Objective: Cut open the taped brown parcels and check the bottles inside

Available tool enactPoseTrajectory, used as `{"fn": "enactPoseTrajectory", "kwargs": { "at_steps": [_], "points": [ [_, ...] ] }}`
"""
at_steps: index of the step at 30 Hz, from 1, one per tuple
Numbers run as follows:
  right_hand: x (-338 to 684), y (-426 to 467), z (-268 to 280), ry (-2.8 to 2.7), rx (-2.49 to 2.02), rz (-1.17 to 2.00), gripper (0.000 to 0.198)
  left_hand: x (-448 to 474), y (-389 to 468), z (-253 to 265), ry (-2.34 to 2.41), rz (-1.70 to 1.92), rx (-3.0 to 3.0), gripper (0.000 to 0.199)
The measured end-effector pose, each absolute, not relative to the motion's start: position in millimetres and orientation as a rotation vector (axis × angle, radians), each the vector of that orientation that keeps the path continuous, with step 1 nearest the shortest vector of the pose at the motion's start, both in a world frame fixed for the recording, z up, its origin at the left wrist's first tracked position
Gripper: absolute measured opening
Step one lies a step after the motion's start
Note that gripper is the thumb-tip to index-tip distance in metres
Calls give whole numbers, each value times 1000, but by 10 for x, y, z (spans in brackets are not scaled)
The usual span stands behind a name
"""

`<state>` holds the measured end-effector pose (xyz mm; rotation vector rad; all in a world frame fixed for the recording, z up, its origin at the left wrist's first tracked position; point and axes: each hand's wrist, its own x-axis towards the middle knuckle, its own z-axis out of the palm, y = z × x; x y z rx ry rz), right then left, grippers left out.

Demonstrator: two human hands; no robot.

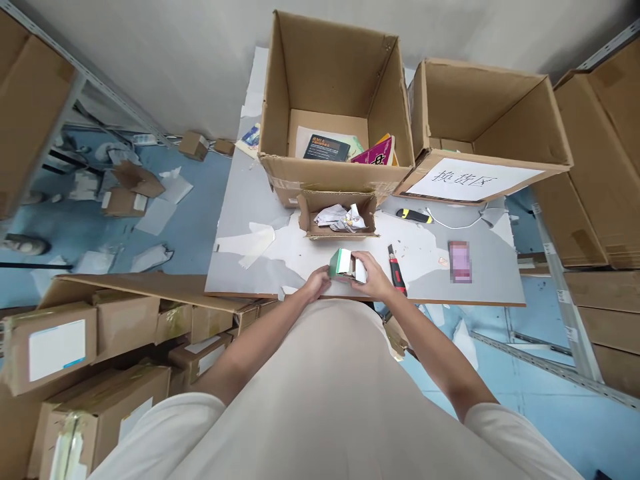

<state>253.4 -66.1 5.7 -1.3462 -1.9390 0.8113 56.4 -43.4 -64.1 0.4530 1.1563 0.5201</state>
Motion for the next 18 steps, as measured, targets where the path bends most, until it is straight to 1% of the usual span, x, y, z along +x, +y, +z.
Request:
{"fn": "enactPoseTrajectory", "kwargs": {
  "at_steps": [2, 4, 5, 8, 9, 10, 11, 14, 16, 18],
  "points": [
    [2498, -645, -42, -1998, -1315, 840, 70, 609, -409, -648, 1134, 512, 449, 43],
    [2484, -628, -116, -2046, -1292, 866, 70, 635, -401, -604, 1114, 533, 505, 47],
    [2484, -620, -140, -2058, -1286, 875, 69, 642, -401, -563, 1112, 565, 588, 53],
    [2502, -601, -147, -2062, -1274, 896, 65, 653, -396, -387, 1163, 694, 1049, 87],
    [2511, -597, -129, -2062, -1268, 909, 63, 658, -390, -323, 1186, 726, 1217, 93],
    [2522, -596, -104, -2062, -1262, 926, 62, 664, -383, -263, 1197, 747, 1367, 93],
    [2534, -599, -74, -2058, -1259, 946, 62, 671, -376, -210, 1189, 758, 1495, 85],
    [2572, -650, -2, -1964, -1281, 1015, 61, 677, -364, -118, 1114, 784, 1733, 55],
    [2597, -722, 4, -1816, -1324, 1049, 54, 661, -363, -107, 1136, 829, 1784, 49],
    [2620, -816, -26, -1654, -1380, 1064, 47, 627, -357, -112, 1195, 866, 1818, 52]
  ]
}}
